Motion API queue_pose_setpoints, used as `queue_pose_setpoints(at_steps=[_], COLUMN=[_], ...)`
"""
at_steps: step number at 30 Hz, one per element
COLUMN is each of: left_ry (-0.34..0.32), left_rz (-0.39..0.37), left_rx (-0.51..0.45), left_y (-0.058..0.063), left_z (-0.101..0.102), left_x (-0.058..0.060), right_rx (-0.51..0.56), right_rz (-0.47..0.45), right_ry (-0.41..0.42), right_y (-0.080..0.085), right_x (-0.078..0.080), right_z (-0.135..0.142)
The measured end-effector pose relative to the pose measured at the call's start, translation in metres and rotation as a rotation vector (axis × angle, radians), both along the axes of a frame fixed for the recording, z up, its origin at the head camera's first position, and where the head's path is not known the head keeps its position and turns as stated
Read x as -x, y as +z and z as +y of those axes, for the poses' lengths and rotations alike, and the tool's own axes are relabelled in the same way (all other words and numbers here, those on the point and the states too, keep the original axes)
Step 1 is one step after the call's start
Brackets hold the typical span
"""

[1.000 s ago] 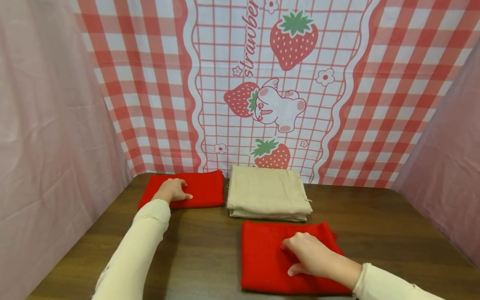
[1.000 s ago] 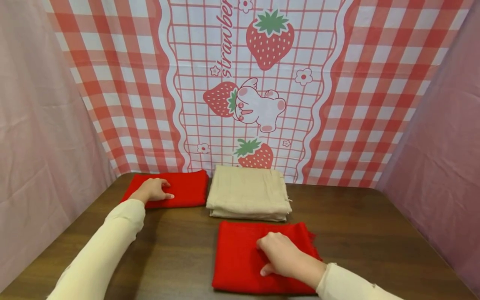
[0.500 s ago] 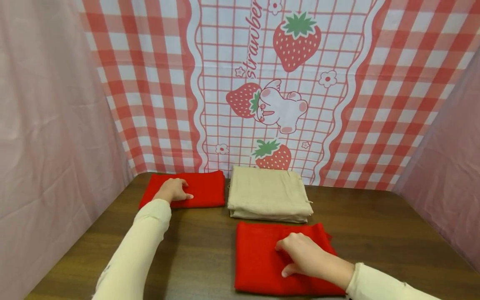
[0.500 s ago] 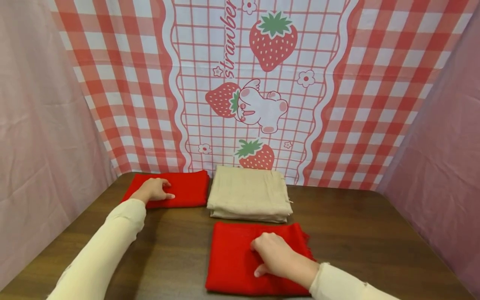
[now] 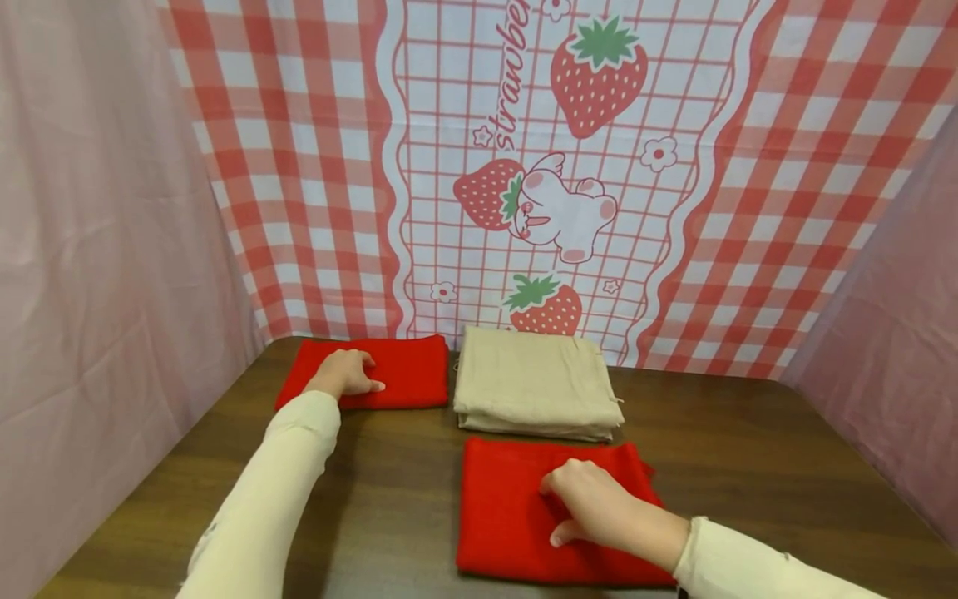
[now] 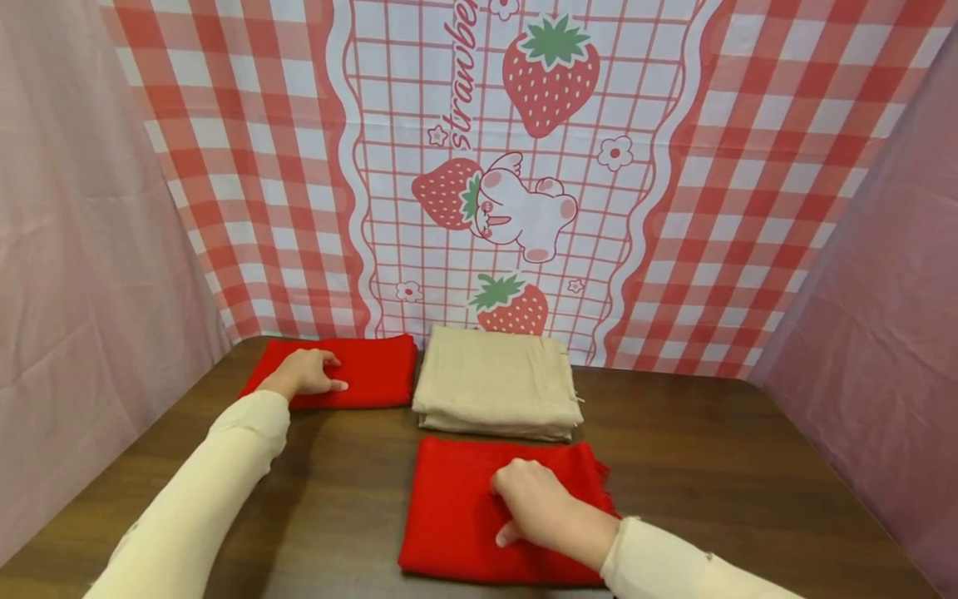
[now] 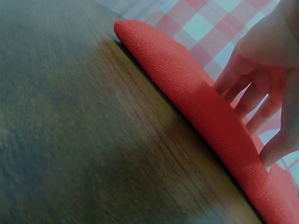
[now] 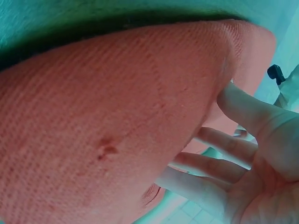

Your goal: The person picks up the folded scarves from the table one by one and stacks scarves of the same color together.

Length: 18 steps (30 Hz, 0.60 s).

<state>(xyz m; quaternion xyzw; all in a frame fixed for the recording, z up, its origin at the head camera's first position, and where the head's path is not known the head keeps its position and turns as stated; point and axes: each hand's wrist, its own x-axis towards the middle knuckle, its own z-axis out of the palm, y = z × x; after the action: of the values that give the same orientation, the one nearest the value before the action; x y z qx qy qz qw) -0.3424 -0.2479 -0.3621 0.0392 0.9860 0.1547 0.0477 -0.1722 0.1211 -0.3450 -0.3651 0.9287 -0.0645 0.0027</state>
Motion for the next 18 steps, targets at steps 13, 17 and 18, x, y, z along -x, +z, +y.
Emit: queue_pose_setpoints(at_steps=[13, 17, 18], left_ry=[-0.005, -0.005, -0.005], left_rz=[0.001, 0.004, 0.005], left_rx=[0.002, -0.003, -0.005], left_y=[0.0004, 0.001, 0.0013], left_z=[-0.0022, -0.0009, -0.0006], left_x=[-0.0006, -0.001, -0.0005], right_rx=[0.003, -0.004, -0.006], right_rz=[0.021, 0.016, 0.011], right_ry=[-0.013, -0.004, 0.0], right_y=[-0.0014, -0.0007, 0.0], right_x=[-0.0015, -0.0019, -0.0017], right_z=[-0.0095, -0.0071, -0.0064])
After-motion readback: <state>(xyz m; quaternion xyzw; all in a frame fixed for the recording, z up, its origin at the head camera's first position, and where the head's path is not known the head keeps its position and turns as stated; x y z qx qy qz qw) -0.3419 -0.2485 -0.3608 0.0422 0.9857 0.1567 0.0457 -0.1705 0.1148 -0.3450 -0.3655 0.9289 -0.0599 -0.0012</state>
